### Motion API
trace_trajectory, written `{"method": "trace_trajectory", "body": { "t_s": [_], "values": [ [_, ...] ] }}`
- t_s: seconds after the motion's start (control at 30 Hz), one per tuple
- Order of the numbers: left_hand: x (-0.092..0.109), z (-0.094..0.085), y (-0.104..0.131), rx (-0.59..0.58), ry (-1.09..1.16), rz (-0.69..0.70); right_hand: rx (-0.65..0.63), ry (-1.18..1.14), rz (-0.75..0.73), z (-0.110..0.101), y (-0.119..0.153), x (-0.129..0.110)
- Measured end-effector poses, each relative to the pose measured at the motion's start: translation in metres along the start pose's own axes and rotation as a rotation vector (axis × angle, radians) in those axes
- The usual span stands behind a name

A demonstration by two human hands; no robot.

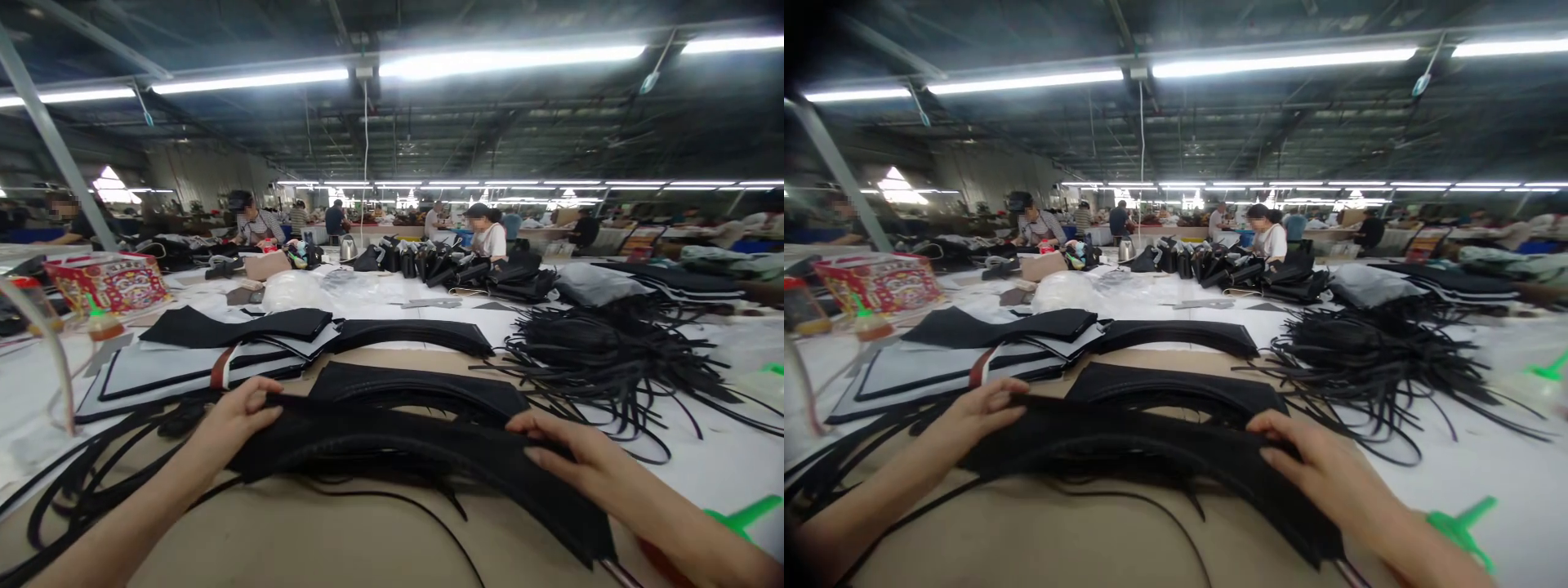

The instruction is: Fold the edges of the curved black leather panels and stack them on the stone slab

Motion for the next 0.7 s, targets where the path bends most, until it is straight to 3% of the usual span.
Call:
{"method": "trace_trajectory", "body": {
  "t_s": [0.13, 0.23, 0.33, 0.5, 0.6, 0.7],
  "values": [
    [0.004, 0.03, -0.072, -0.024, -0.083, 0.072, -0.019, 0.082, -0.037, -0.014, -0.066, 0.021],
    [-0.005, 0.052, -0.113, 0.008, -0.214, 0.087, -0.04, 0.163, -0.016, -0.005, -0.101, 0.045],
    [-0.019, 0.067, -0.136, 0.042, -0.381, 0.107, -0.058, 0.236, 0.019, 0.012, -0.121, 0.064],
    [-0.029, 0.08, -0.133, 0.114, -0.679, 0.198, -0.028, 0.342, 0.014, 0.032, -0.131, 0.065],
    [-0.024, 0.089, -0.106, 0.165, -0.816, 0.3, 0.079, 0.404, 0.05, 0.029, -0.115, 0.041],
    [-0.025, 0.096, -0.078, 0.088, -0.868, 0.437, 0.165, 0.465, 0.086, 0.019, -0.077, 0.002]
  ]
}}
Point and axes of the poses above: each hand's wrist, its own y-axis away from the middle knuckle, its own z-axis out of the palm, x = y × z, the point moved 4 cm from there along -y, towards the middle knuckle, and after that the axes turned 9 degrees about y, right-handed, at the moved point
